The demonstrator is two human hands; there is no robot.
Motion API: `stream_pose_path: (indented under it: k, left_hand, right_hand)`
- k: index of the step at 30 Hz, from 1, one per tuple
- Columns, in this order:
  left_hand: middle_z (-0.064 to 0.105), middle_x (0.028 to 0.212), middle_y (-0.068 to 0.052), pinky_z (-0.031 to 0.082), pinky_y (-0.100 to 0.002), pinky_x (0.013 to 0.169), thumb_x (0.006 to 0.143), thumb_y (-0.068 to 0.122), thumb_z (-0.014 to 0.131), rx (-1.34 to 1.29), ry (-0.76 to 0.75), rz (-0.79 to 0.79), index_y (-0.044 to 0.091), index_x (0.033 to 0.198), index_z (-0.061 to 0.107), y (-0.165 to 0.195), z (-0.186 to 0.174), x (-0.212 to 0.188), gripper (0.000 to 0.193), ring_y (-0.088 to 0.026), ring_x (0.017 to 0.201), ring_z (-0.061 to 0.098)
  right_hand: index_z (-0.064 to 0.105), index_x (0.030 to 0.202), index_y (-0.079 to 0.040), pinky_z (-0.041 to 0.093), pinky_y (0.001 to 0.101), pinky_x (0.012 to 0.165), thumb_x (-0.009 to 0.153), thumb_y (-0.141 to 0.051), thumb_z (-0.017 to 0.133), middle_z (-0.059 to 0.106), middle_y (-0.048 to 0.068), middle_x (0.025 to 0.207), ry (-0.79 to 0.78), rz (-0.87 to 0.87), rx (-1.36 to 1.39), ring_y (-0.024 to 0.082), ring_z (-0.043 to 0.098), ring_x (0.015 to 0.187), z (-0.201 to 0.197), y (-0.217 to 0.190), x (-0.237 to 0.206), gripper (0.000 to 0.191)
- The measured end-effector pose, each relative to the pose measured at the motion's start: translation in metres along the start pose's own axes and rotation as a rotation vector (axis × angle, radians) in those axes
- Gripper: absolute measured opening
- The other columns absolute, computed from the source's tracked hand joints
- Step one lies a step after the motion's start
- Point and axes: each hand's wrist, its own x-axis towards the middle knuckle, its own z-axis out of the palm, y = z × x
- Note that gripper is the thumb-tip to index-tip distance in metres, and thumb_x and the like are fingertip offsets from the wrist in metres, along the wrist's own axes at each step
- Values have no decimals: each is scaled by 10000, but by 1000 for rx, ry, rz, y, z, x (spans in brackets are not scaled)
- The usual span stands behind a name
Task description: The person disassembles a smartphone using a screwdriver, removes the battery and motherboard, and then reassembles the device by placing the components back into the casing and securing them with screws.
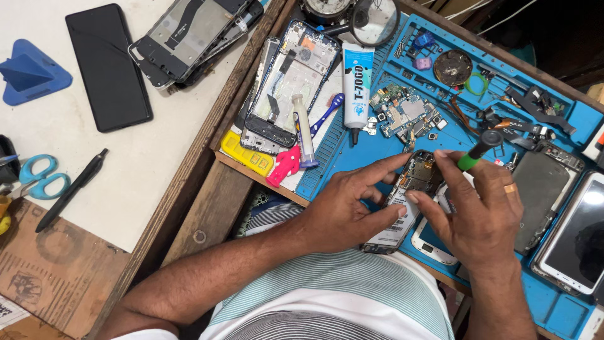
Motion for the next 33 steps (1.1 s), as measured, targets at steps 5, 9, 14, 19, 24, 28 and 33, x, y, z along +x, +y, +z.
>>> stream_pose_path:
  k: [5,9,14,19,24,28,33]
  left_hand:
    - [637,1256,-167,575,-190,563,981,119,704,59,-26,0,50,1619,348,0,-1,-1,734,-83,863,705]
    - [643,1244,-174,549,-187,550,988,123,712,63,-60,-1,36,1618,348,2,-1,-1,733,-75,829,684]
    - [639,1302,-169,546,-175,555,1023,116,659,-28,-98,22,8,1629,306,6,-4,-1,710,-55,867,674]
    - [631,1277,-173,534,-178,540,1012,104,661,-28,-91,8,-3,1621,307,5,-1,-2,713,-46,824,651]
    - [692,1163,-170,529,-178,549,1028,115,661,-38,-111,-51,9,1646,306,3,-2,-2,721,-41,784,648]
    - [633,1290,-169,593,-185,610,1036,109,639,-68,-109,21,9,1633,291,5,-1,0,698,-54,870,672]
    - [625,1316,-169,613,-189,656,1026,118,668,-11,-123,8,69,1637,322,12,-4,-2,704,-73,920,689]
  right_hand:
    - [747,1201,-10,582,451,856,948,-518,755,655,121,1064,54,-183,-242,266,657,935,3,1,4,568]
    - [743,1194,-1,599,424,790,983,-570,703,635,131,1039,95,-223,-251,266,673,909,5,5,2,608]
    - [745,1196,6,596,411,747,1010,-567,672,627,154,1006,154,-215,-269,276,674,896,7,4,-2,607]
    - [747,1201,6,600,418,772,1040,-536,652,628,123,1008,124,-232,-274,266,671,895,6,4,-2,573]
    - [754,1157,21,608,410,747,1018,-546,625,625,141,969,137,-252,-296,256,673,853,7,5,-1,597]
    - [761,1157,2,596,374,709,1000,-565,681,626,125,992,134,-228,-273,236,678,847,6,6,-2,595]
    - [775,1112,-11,556,325,598,876,-611,808,645,125,971,156,-191,-206,219,670,766,-5,2,6,646]
